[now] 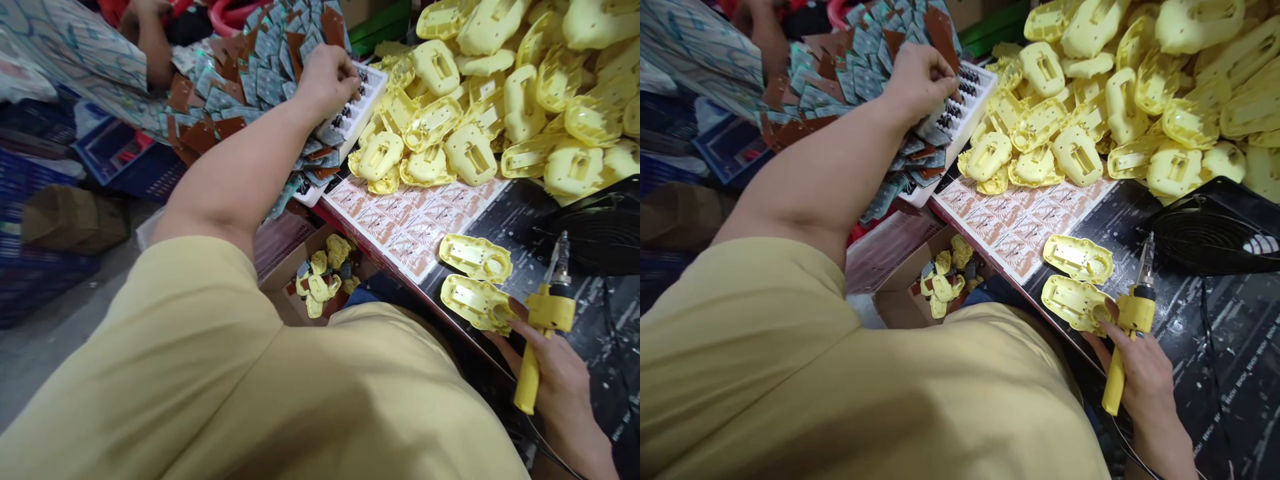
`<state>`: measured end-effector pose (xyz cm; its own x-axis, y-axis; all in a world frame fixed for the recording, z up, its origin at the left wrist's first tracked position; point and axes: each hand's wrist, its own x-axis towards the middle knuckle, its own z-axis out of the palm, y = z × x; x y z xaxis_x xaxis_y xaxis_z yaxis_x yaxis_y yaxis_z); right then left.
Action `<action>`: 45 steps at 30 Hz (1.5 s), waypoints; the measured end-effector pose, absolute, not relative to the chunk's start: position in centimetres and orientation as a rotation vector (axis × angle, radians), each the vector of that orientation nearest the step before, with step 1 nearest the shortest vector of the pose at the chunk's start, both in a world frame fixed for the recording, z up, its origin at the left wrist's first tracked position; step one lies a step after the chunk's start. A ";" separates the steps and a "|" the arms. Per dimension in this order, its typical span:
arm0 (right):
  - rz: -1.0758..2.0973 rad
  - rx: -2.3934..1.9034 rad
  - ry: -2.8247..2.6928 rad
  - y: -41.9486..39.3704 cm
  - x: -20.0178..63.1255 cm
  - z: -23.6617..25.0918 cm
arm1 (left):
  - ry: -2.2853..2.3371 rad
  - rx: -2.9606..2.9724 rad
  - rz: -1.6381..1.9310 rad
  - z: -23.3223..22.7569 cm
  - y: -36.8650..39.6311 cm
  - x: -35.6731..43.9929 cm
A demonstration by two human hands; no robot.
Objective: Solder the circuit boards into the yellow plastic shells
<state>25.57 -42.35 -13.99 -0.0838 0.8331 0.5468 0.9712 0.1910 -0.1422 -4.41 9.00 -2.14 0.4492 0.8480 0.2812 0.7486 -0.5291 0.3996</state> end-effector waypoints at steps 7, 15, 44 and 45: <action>-0.434 -1.566 -1.860 -39.5 23.1 -11.8 | 0.542 1.964 0.847 -1.3 0.2 -1.1; -0.219 -1.508 -1.416 -36.8 20.3 -10.4 | 0.144 2.258 0.371 -5.6 -14.5 5.2; -0.416 -1.632 -1.905 -40.4 22.9 -12.6 | 0.101 2.793 0.122 -9.4 -19.0 6.4; -0.444 -1.621 -1.897 -40.0 22.5 -12.7 | 0.098 2.790 0.139 -9.6 -19.0 6.4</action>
<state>22.50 -39.97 -12.65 -0.0760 0.7719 0.6311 0.9719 0.1989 -0.1262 6.36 -19.01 -9.57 0.9928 0.0851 0.0844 0.0513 -0.9382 0.3423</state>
